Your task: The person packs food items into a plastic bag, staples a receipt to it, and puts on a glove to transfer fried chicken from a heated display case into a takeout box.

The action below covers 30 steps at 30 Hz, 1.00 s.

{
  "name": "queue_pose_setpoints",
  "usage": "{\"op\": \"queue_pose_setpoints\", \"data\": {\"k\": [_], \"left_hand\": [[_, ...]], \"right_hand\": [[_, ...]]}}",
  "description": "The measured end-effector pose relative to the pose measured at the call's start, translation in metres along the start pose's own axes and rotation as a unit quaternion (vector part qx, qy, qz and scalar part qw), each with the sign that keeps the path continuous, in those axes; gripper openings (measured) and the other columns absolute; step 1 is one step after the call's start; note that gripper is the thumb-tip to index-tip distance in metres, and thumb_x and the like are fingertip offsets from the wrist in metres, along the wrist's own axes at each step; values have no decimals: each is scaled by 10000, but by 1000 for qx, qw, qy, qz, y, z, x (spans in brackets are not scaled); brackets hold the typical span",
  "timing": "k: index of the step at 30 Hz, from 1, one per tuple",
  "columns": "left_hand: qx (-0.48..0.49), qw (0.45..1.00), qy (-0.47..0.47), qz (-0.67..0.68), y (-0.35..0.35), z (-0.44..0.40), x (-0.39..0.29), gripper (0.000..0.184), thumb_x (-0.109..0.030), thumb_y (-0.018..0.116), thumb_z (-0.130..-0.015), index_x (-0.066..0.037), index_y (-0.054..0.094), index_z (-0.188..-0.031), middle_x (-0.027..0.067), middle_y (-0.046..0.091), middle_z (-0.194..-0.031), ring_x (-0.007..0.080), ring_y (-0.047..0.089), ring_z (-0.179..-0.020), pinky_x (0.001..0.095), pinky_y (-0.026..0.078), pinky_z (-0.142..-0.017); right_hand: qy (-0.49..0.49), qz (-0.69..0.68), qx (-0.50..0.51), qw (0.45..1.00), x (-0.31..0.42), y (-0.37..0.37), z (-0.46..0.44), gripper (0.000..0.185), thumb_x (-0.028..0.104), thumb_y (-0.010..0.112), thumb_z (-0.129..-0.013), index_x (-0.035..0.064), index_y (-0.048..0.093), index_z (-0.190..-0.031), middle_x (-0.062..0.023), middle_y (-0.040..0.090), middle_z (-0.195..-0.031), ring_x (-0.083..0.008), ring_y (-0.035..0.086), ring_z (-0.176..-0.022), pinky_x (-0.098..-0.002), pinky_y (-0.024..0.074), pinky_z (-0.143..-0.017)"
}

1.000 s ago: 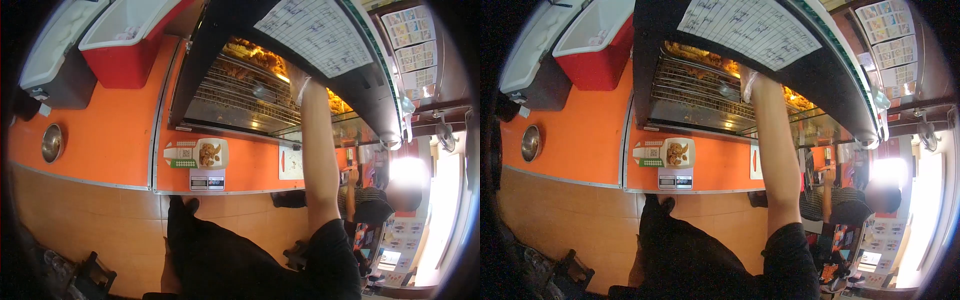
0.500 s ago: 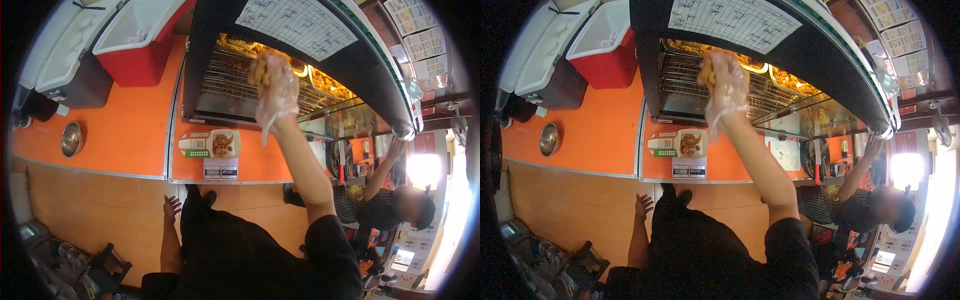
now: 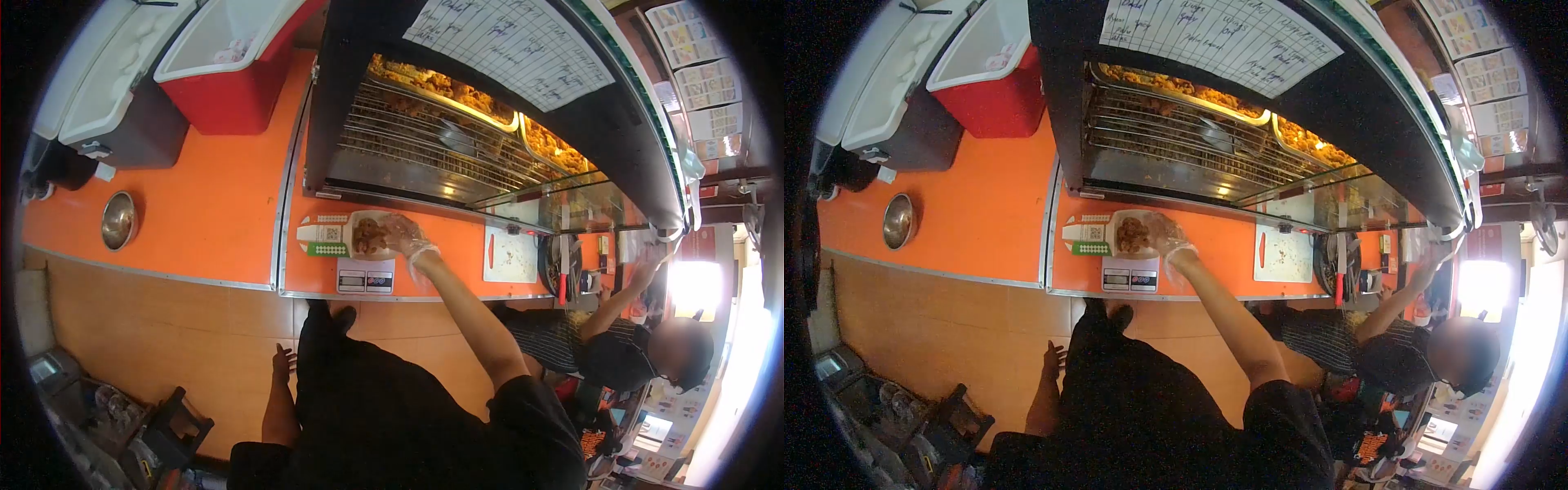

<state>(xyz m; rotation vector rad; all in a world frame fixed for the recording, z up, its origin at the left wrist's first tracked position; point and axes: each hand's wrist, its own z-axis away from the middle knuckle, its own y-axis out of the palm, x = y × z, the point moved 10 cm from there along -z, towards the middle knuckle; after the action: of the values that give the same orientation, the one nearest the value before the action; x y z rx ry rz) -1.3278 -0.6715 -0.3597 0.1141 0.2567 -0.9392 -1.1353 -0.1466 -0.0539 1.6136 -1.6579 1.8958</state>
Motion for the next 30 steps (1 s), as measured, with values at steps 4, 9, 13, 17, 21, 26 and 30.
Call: {"op": "queue_pose_setpoints", "data": {"k": [4, 9, 13, 17, 21, 26, 30], "left_hand": [[-2, 1000, 14, 6, 7, -8, -15, 830, -748, 300, -937, -59, 568, -1314, 93, 679, -1115, 223, 631, -865, 415, 485, -718], [15, 999, 42, 10, 30, -16, -50, 814, -738, 314, -941, -57, 563, -1312, 93, 671, -1125, 210, 613, -839, 388, 481, -682], [26, 998, 64, 12, 44, -32, -60, 796, -716, 314, -953, -46, 563, -1304, 102, 680, -1083, 199, 606, -795, 375, 475, -653], [25, 998, 57, 13, 50, -31, -70, 780, -700, 307, -963, -46, 563, -1301, 101, 680, -1082, 196, 605, -791, 372, 473, -642], [11, 999, 40, 34, 41, -28, -61, 764, -699, 286, -971, -87, 572, -1329, 84, 684, -1157, 200, 598, -843, 393, 452, -730], [1, 998, 25, 51, 28, -18, -48, 766, -705, 283, -967, -99, 575, -1332, 94, 672, -1202, 226, 609, -976, 434, 453, -792], [-2, 999, 22, 50, 23, -21, -36, 777, -707, 261, -967, -97, 575, -1331, 88, 675, -1193, 225, 602, -940, 453, 447, -790]], "right_hand": [[58, 102, 113, 987, 107, -59, -35, 248, 167, 564, -973, 19, 637, -1158, -195, 644, -1172, -359, 583, -1170, -389, 455, -992], [1, 142, 22, 990, 260, -158, -86, 145, 127, 574, -951, 36, 680, -990, -136, 665, -969, -345, 634, -928, -432, 496, -833], [-292, 285, -112, 906, 333, -179, -101, 153, 138, 560, -951, 49, 673, -1004, -130, 650, -908, -350, 616, -835, -452, 483, -770], [-227, 385, -159, 880, 335, -194, -129, 179, 136, 572, -931, 63, 658, -1069, -143, 665, -930, -370, 624, -829, -462, 484, -759], [-20, 395, -109, 912, 316, -216, -157, 369, 347, 532, -964, 100, 632, -1219, -223, 668, -1077, -410, 629, -952, -463, 478, -861], [20, 382, -28, 923, 305, -205, -185, 559, 542, 475, -974, 133, 587, -1338, -204, 577, -1349, -380, 532, -1251, -422, 409, -1048], [-105, 399, -69, 908, 296, -201, -211, 564, 541, 487, -967, 139, 573, -1353, -172, 565, -1379, -352, 534, -1255, -406, 392, -1066]]}}
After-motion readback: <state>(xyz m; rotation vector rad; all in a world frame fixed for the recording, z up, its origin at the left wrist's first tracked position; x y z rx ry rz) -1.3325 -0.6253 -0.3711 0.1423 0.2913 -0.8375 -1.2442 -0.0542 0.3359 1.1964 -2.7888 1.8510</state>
